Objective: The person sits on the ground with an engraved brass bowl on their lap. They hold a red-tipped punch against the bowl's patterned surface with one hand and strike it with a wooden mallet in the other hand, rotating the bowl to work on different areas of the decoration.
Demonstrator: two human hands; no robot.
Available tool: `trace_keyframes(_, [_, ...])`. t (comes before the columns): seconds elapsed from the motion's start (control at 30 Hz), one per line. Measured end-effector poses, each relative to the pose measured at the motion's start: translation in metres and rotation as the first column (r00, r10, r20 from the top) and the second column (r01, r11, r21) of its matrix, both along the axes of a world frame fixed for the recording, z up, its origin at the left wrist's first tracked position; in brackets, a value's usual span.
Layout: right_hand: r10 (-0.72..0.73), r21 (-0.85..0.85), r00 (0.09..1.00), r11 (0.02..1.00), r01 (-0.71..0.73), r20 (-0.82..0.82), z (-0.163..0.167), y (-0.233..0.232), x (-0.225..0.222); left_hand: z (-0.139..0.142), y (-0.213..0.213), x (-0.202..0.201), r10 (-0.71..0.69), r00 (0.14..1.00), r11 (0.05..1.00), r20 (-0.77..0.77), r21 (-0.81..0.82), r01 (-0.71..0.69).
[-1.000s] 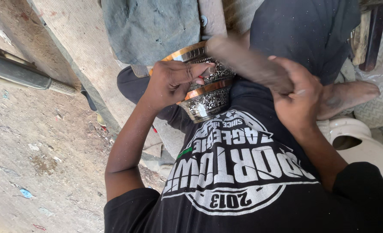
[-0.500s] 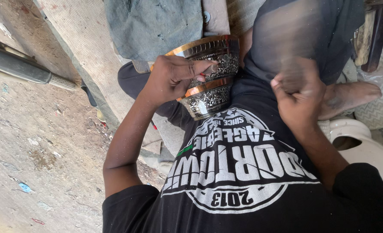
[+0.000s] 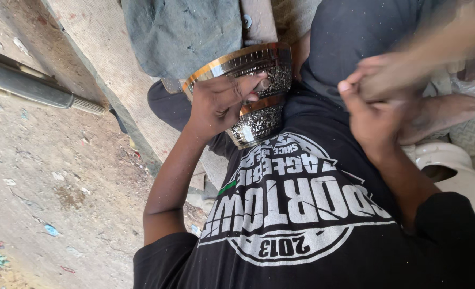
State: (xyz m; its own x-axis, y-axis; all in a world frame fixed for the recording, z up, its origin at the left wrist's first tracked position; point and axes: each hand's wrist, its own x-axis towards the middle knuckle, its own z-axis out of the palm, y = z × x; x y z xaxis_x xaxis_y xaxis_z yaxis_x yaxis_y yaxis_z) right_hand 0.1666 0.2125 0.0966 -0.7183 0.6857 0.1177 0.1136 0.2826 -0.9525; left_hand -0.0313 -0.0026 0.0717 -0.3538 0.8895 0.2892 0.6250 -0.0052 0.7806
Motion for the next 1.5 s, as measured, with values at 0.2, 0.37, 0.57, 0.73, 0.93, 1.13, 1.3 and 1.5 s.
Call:
trace_keyframes(0.2, [0.092,0.264,0.993,0.958,-0.110,0.080,0.005,0.017,-0.002,0.002,0.002,0.005,0.094,0.994,0.996,-0.054,0.003,-0.094])
trace_keyframes(0.37, [0.066,0.667,0.904,0.652,-0.359,0.423,0.008,0.019,-0.006,0.005,0.003,0.007,0.112,0.990,0.994,-0.087,0.025,-0.110])
trace_keyframes(0.57, [0.072,0.662,0.914,0.667,-0.341,0.399,0.010,0.019,-0.004,0.001,-0.001,0.008,0.158,0.986,0.986,-0.053,-0.039,-0.160])
trace_keyframes(0.73, [0.107,0.389,0.942,0.891,-0.233,0.318,0.008,0.016,-0.003,0.003,-0.003,0.008,0.143,0.989,0.987,-0.042,-0.064,-0.145])
trace_keyframes(0.93, [0.107,0.325,0.929,0.918,-0.229,0.353,0.014,0.013,-0.006,0.008,0.000,0.008,0.144,0.990,0.987,-0.016,-0.068,-0.144])
trace_keyframes(1.13, [0.107,0.355,0.932,0.905,-0.236,0.345,0.017,0.012,-0.010,0.009,0.000,0.009,0.152,0.988,0.986,0.011,-0.072,-0.150])
trace_keyframes(1.3, [0.144,0.026,0.951,0.987,-0.156,0.274,0.016,0.012,-0.008,0.005,-0.001,0.008,0.148,0.989,0.987,-0.001,-0.060,-0.147])
trace_keyframes(1.5, [0.147,-0.015,0.949,0.989,-0.149,0.280,0.008,0.011,-0.005,0.002,-0.002,0.008,0.156,0.987,0.980,0.034,-0.134,-0.150])
